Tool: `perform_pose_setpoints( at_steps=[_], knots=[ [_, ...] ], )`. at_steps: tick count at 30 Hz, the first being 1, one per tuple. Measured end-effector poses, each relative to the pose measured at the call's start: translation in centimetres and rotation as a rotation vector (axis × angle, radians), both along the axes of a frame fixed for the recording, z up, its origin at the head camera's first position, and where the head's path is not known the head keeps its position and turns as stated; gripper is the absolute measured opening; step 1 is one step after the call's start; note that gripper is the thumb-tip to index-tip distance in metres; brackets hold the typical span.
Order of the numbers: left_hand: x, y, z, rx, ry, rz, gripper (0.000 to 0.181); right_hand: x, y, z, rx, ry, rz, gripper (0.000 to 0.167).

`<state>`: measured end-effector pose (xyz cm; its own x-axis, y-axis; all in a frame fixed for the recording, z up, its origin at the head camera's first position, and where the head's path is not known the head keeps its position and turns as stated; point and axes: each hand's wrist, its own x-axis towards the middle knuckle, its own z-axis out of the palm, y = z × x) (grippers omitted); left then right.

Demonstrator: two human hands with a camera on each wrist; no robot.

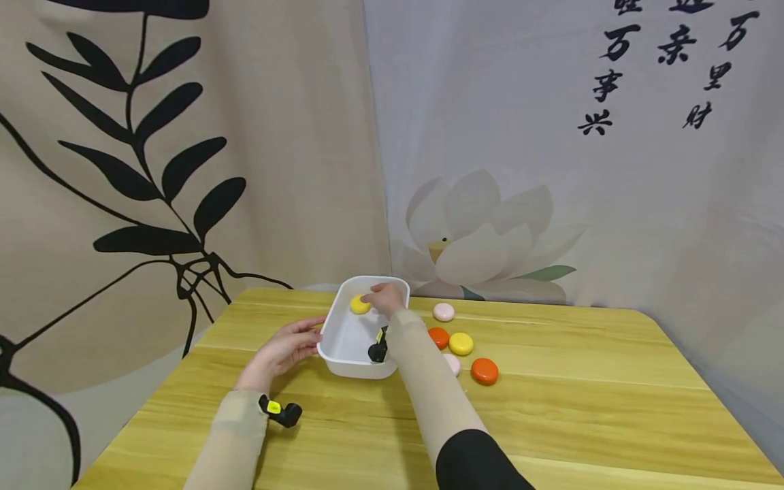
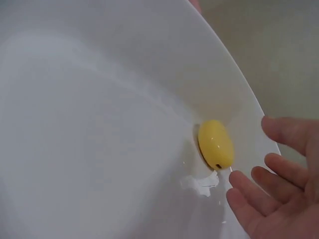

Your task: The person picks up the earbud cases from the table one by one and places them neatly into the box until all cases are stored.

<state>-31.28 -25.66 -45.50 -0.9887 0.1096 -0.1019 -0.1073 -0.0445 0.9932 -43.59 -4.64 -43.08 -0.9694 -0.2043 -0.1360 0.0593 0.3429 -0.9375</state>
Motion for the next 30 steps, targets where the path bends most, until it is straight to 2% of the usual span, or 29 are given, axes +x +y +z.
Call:
perform_pose_setpoints(
  at_steps=[9, 17, 23, 30],
  knots=[
    [0.0, 0.2, 0.1, -0.006, 0.009, -0.01, 0.051, -0.1, 0.3, 0.2, 0.033, -0.04, 0.008, 0.046],
    [0.0, 0.4, 0.2, 0.028, 0.018, -0.021, 0.053, -0.1, 0.9, 0.8, -0.013, -0.045, 0.031, 0.046],
    [0.0, 0.5, 0.1, 0.031, 0.018, -0.032, 0.053, 0.1, 1.1, 1.8, -0.09, -0.062, 0.109, 0.052],
    [0.2, -0.1, 0.1, 0.0, 0.007, -0.025, 0.054, 0.8, 1.2, 4.0, -0.193, -0.059, 0.203, 0.053]
  ],
)
